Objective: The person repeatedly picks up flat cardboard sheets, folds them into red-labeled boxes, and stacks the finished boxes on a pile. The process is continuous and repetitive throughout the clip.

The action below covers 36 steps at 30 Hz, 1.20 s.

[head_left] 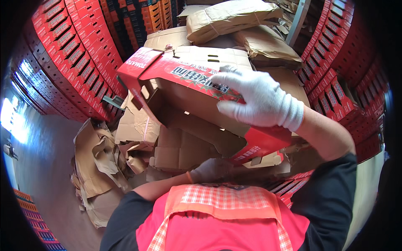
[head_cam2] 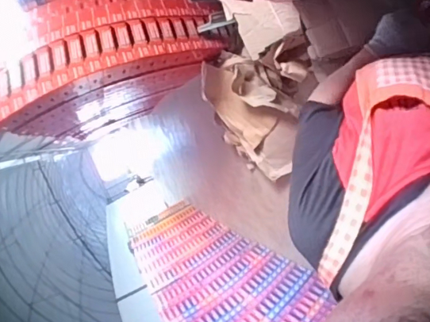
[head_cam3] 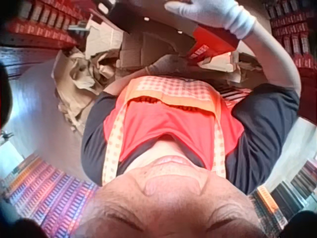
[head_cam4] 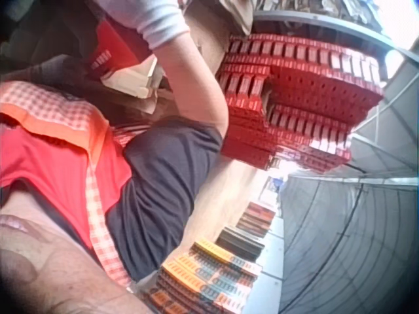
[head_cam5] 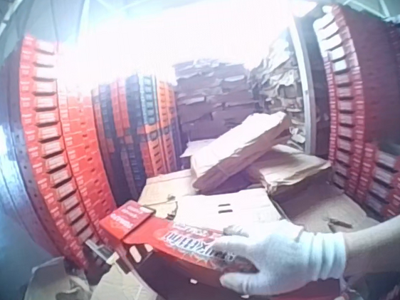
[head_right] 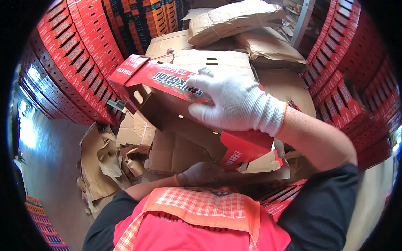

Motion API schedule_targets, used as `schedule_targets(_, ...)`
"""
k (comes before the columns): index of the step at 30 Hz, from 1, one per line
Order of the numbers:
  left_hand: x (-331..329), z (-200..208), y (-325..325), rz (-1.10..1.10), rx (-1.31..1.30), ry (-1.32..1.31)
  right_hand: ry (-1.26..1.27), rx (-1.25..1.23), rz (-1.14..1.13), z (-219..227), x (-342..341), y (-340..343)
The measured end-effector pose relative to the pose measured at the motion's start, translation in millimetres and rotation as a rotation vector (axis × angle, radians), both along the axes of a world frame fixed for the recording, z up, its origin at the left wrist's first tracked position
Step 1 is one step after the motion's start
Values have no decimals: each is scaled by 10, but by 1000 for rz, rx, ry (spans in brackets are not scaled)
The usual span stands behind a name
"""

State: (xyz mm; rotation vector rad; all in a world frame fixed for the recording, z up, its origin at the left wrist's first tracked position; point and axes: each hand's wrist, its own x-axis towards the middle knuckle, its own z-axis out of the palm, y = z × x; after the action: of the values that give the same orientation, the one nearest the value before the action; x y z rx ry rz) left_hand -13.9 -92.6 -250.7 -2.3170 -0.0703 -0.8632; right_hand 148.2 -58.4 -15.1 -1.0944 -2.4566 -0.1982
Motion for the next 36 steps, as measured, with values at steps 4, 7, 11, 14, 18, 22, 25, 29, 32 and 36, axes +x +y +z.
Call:
schedule_targets(4,-288,1088,-32,-270,-600,-314,396,6,-273,-253,221,339)
schedule_targets(7,-70,1752,330,113,-517,-240,246,60,-372,-241,365,396)
schedule_targets(11,196,2154,852,292,-848,106,183,54,-471,-106,508,171)
schedule_targets(14,282,2150,934,357,-929,150,159,136,-501,-45,713,0)
schedule_targets(18,273,2024,790,243,-724,-38,308,-121,-481,17,899,-49)
schedule_targets(22,263,1946,758,221,-711,-45,14,-101,-370,74,830,-12)
schedule_targets(25,253,1913,772,169,-738,-75,-259,93,-323,6,742,112)
schedule_targets(29,239,1863,709,186,-770,-37,-198,-150,-300,-225,770,490)
schedule_targets(32,220,1820,671,73,-777,-133,292,-538,-426,-298,794,621)
schedule_targets(36,141,1763,788,-226,-795,-415,224,-274,-194,-204,519,295)
